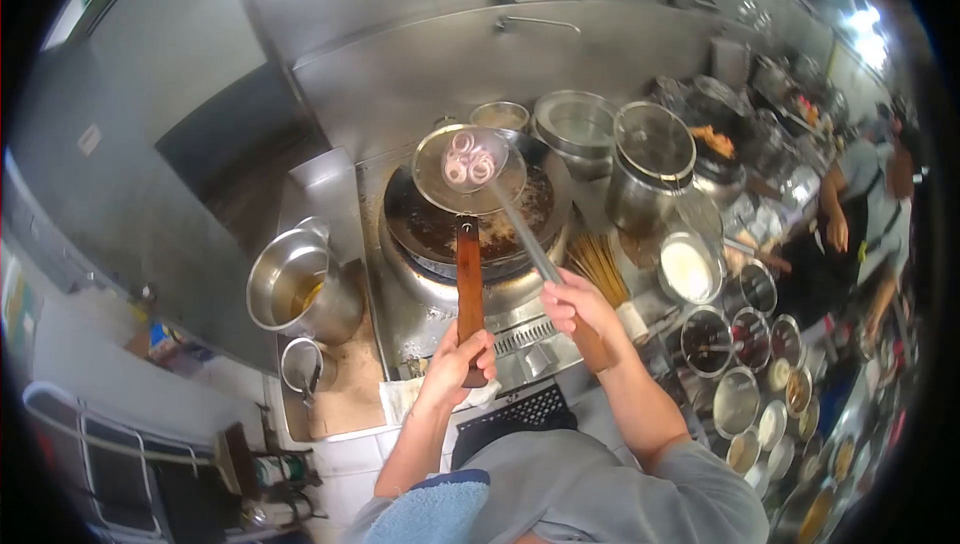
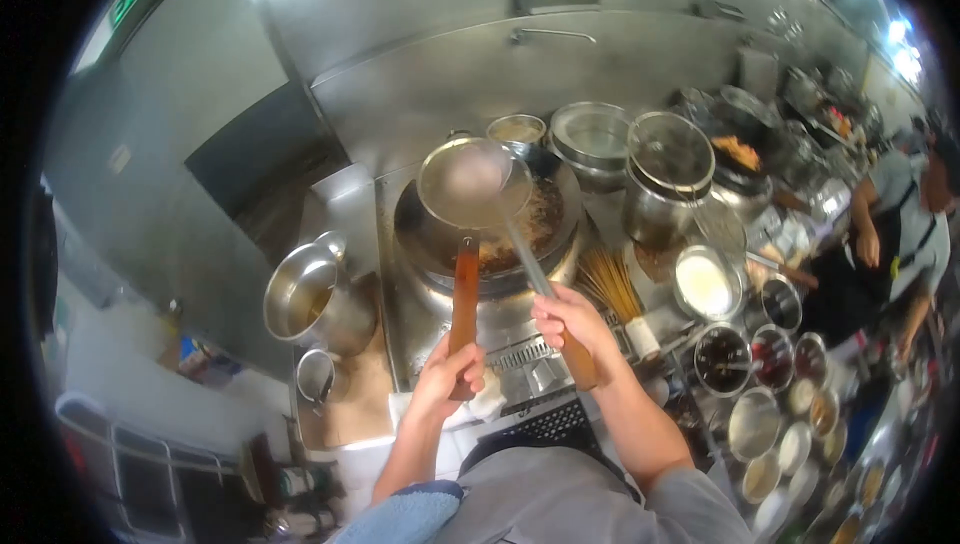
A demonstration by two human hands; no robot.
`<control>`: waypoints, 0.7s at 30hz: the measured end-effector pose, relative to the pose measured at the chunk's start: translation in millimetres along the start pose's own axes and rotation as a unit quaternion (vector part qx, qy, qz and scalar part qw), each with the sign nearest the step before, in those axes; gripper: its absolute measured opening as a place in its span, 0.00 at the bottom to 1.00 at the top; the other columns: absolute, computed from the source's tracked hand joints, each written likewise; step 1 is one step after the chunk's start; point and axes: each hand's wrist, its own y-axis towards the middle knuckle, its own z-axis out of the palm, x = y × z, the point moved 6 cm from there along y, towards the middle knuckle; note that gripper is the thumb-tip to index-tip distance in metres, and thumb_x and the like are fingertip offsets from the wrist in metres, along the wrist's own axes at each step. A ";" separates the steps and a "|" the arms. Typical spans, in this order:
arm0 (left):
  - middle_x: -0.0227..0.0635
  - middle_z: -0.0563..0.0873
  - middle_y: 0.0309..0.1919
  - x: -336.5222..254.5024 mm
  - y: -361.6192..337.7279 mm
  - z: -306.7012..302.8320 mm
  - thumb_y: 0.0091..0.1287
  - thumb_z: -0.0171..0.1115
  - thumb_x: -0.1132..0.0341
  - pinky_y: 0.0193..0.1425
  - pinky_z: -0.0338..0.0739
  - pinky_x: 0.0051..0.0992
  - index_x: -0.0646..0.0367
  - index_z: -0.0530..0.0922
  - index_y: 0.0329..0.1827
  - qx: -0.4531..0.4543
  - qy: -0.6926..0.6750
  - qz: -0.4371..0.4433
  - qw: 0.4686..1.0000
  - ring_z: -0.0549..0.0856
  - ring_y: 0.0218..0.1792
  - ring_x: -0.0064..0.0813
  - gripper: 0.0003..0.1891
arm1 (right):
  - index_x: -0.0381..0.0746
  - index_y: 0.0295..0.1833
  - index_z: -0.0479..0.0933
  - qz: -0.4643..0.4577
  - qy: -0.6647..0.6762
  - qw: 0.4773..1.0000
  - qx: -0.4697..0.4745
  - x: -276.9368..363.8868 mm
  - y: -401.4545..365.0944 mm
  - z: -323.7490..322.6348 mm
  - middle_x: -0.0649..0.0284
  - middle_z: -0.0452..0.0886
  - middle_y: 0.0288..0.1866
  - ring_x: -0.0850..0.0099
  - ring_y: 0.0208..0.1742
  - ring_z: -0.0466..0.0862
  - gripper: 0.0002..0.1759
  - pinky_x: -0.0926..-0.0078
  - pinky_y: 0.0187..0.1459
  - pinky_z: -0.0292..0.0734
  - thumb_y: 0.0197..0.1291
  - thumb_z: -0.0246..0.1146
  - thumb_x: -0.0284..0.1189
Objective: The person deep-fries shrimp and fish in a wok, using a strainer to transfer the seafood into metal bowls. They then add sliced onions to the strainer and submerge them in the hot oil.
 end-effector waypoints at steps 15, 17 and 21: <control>0.35 0.80 0.30 40.9 53.0 -61.0 0.65 0.59 0.71 0.33 0.77 0.28 0.62 0.74 0.45 0.054 0.425 0.025 0.903 0.79 0.28 0.28 0.08 | 0.35 0.72 0.54 -0.329 0.264 0.900 -0.108 -199.8 -343.2 122.6 0.70 0.62 0.29 0.91 0.16 0.62 0.29 0.93 0.10 0.57 0.68 0.52 0.21; 0.36 0.80 0.31 58.3 53.1 -42.3 0.65 0.59 0.71 0.34 0.77 0.29 0.62 0.74 0.44 0.100 0.430 0.025 0.897 0.79 0.29 0.29 0.07 | 0.34 0.73 0.53 -0.398 0.229 0.853 -0.249 -245.4 -398.8 158.5 0.70 0.64 0.29 0.92 0.15 0.61 0.31 0.94 0.09 0.58 0.66 0.54 0.19; 0.37 0.80 0.31 75.6 46.9 -14.7 0.64 0.58 0.73 0.36 0.77 0.30 0.64 0.75 0.42 0.155 0.432 0.027 0.888 0.79 0.31 0.30 0.06 | 0.34 0.69 0.59 -0.527 0.224 0.634 -0.520 -317.7 -492.2 211.2 0.70 0.67 0.29 0.92 0.15 0.62 0.29 0.93 0.10 0.54 0.62 0.57 0.19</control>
